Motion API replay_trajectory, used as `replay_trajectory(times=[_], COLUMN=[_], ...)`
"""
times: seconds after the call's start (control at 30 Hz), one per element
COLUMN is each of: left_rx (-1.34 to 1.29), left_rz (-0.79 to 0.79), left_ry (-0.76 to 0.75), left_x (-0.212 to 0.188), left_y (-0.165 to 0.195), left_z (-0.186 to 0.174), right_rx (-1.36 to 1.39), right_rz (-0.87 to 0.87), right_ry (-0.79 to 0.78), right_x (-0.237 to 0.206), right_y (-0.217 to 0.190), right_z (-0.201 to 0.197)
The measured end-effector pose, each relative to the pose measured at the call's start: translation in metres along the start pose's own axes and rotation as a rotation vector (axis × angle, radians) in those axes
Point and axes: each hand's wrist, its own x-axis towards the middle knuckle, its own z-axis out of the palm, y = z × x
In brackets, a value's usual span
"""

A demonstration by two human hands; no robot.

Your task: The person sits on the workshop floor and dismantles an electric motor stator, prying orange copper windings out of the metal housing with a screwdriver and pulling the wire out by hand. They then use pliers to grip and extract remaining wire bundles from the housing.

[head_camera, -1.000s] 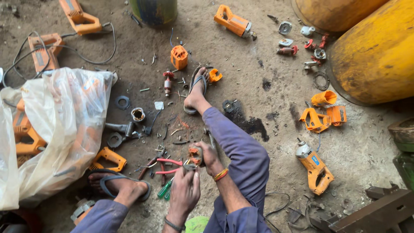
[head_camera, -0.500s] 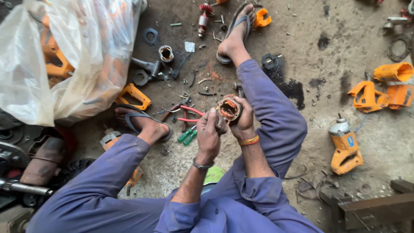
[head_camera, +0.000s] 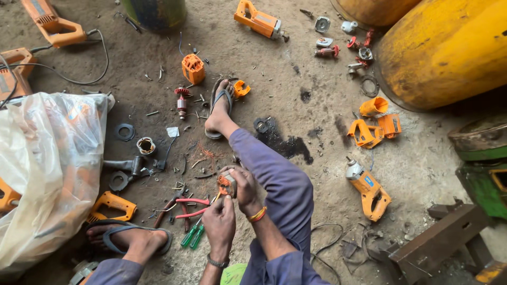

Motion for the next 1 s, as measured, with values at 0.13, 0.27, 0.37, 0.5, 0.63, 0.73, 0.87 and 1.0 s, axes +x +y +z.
replay_trajectory(times=[0.13,0.27,0.37,0.5,0.63,0.73,0.87,1.0], left_rx=[-0.064,-0.050,0.017,0.115,0.161,0.173,0.318,0.372], left_rz=[0.008,0.011,0.041,0.175,0.344,0.570,0.485,0.524], left_ry=[0.040,0.105,0.251,0.272,-0.018,-0.105,-0.197,-0.242], left_x=[-0.011,-0.020,-0.028,-0.036,-0.034,-0.028,-0.025,-0.011], left_y=[0.002,0.022,0.041,0.059,0.060,0.050,0.033,0.020], left_z=[-0.011,-0.046,-0.119,-0.177,-0.148,-0.106,-0.098,-0.115], right_rx=[-0.008,0.236,0.441,0.563,0.740,0.696,0.539,0.365], right_rz=[-0.027,0.124,0.231,0.331,0.411,0.493,0.453,0.400], right_ry=[-0.019,0.245,0.466,0.198,-0.163,-0.390,-0.453,-0.560], right_x=[-0.007,0.032,0.062,0.046,-0.008,-0.036,-0.044,-0.037], right_y=[0.001,0.007,0.004,0.010,0.012,0.003,-0.002,0.007], right_z=[0.012,-0.018,-0.059,-0.059,-0.006,0.020,0.032,0.039])
